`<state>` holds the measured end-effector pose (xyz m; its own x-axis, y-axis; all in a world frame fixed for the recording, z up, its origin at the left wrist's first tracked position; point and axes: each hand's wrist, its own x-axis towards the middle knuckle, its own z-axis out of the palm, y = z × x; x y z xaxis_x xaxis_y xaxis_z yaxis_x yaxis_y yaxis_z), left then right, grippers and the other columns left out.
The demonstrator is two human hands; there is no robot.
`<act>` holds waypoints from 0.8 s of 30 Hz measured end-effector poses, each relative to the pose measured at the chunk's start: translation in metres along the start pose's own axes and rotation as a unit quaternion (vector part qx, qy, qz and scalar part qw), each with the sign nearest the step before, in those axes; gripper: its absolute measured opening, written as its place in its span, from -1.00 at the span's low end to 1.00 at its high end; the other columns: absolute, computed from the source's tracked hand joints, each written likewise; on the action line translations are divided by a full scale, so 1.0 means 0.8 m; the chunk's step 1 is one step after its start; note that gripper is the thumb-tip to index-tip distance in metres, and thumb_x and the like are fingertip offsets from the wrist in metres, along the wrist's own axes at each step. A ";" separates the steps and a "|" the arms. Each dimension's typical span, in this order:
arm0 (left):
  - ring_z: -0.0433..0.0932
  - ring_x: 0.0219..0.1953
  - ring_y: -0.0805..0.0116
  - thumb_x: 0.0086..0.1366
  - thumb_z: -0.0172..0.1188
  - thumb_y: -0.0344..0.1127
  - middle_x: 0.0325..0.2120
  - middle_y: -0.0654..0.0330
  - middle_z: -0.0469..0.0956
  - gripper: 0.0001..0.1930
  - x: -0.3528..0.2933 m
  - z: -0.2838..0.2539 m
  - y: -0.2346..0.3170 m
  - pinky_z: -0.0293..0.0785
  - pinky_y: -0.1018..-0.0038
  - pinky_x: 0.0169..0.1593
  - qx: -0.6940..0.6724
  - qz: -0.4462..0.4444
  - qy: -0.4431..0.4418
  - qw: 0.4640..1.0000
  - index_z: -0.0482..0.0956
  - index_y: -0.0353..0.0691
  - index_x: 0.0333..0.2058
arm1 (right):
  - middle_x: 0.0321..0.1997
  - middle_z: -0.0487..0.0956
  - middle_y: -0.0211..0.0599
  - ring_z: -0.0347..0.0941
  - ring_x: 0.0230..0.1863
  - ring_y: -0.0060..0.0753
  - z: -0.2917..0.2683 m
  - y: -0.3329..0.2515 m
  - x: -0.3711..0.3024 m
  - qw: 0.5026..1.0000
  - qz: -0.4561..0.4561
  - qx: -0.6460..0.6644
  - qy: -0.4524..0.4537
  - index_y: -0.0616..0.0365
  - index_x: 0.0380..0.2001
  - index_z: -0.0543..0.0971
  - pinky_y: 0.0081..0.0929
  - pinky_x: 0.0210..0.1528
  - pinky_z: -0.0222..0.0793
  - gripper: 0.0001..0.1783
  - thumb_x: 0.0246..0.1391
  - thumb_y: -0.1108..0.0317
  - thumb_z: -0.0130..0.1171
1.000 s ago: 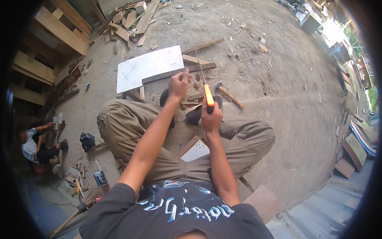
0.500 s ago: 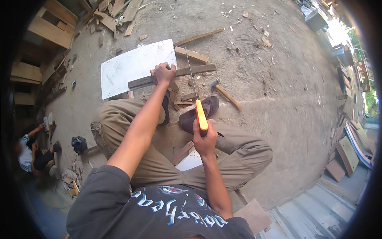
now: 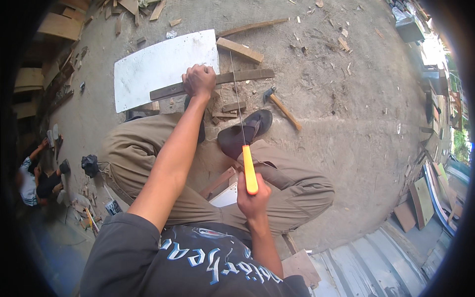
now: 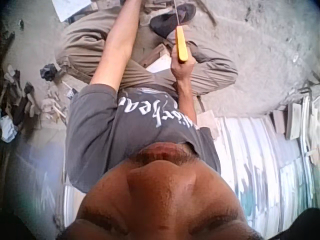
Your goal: The person sits on the ground and uses a hand saw to cut a small wooden plank resting on a white board. They then use a hammer to strike the cut piece before resuming sawing.
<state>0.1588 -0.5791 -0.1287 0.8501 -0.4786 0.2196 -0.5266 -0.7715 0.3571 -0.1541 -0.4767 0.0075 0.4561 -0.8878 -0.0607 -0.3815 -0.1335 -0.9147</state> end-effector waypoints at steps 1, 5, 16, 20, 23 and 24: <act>0.56 -0.24 0.17 0.14 0.09 -0.23 -0.41 0.16 0.63 -0.77 -0.002 0.002 -0.002 0.36 0.24 -0.09 -0.004 0.008 0.022 1.000 0.68 -0.16 -0.54 | -0.64 0.50 -0.24 0.46 -0.64 -0.56 -0.008 0.000 -0.012 1.000 -0.003 -0.007 -0.005 0.35 -0.39 0.53 -0.51 -0.55 0.32 -0.90 0.10 0.53 0.25; 0.56 -0.30 0.18 0.09 0.12 -0.25 -0.46 0.19 0.62 -0.79 -0.007 -0.006 0.001 0.41 0.24 -0.20 -0.028 0.040 0.002 0.999 0.64 -0.17 -0.60 | -0.62 0.53 -0.21 0.52 -0.59 -0.47 -0.008 -0.023 -0.006 0.999 -0.008 0.000 0.033 0.38 -0.33 0.56 -0.50 -0.48 0.40 -0.89 0.09 0.54 0.25; 0.56 -0.33 0.15 0.04 0.11 -0.27 -0.52 0.19 0.60 -0.80 -0.009 0.007 -0.002 0.43 0.22 -0.21 -0.023 0.039 0.082 0.996 0.61 -0.18 -0.65 | -0.65 0.48 -0.20 0.46 -0.64 -0.47 0.025 -0.009 0.035 0.999 -0.013 0.021 0.024 0.33 -0.43 0.51 -0.46 -0.55 0.34 -0.88 0.14 0.53 0.23; 0.55 -0.34 0.14 0.02 0.12 -0.26 -0.52 0.19 0.60 -0.81 -0.008 0.005 0.002 0.42 0.22 -0.23 -0.042 0.047 0.052 0.997 0.61 -0.17 -0.65 | -0.61 0.50 -0.14 0.50 -0.58 -0.46 -0.013 -0.025 -0.030 0.999 0.026 0.025 0.036 0.35 -0.38 0.53 -0.45 -0.48 0.40 -0.91 0.13 0.54 0.21; 0.55 -0.34 0.13 0.02 0.12 -0.25 -0.51 0.18 0.61 -0.81 -0.011 0.000 -0.012 0.42 0.22 -0.23 -0.044 0.066 0.049 0.996 0.62 -0.17 -0.65 | -0.60 0.51 -0.15 0.48 -0.57 -0.52 0.026 -0.025 0.050 0.999 -0.003 0.034 0.021 0.32 -0.39 0.53 -0.43 -0.50 0.36 -0.84 0.18 0.43 0.22; 0.55 -0.34 0.12 0.02 0.12 -0.25 -0.50 0.18 0.61 -0.81 -0.016 -0.001 -0.003 0.42 0.22 -0.23 -0.046 0.057 0.044 0.996 0.62 -0.17 -0.66 | -0.61 0.51 -0.15 0.47 -0.58 -0.54 0.042 -0.014 0.087 1.000 0.003 0.016 0.010 0.31 -0.39 0.53 -0.42 -0.52 0.34 -0.81 0.19 0.38 0.22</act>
<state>0.1493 -0.5707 -0.1313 0.7833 -0.5193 0.3416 -0.6213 -0.6706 0.4053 -0.0910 -0.5221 0.0004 0.4370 -0.8975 -0.0590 -0.3582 -0.1134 -0.9267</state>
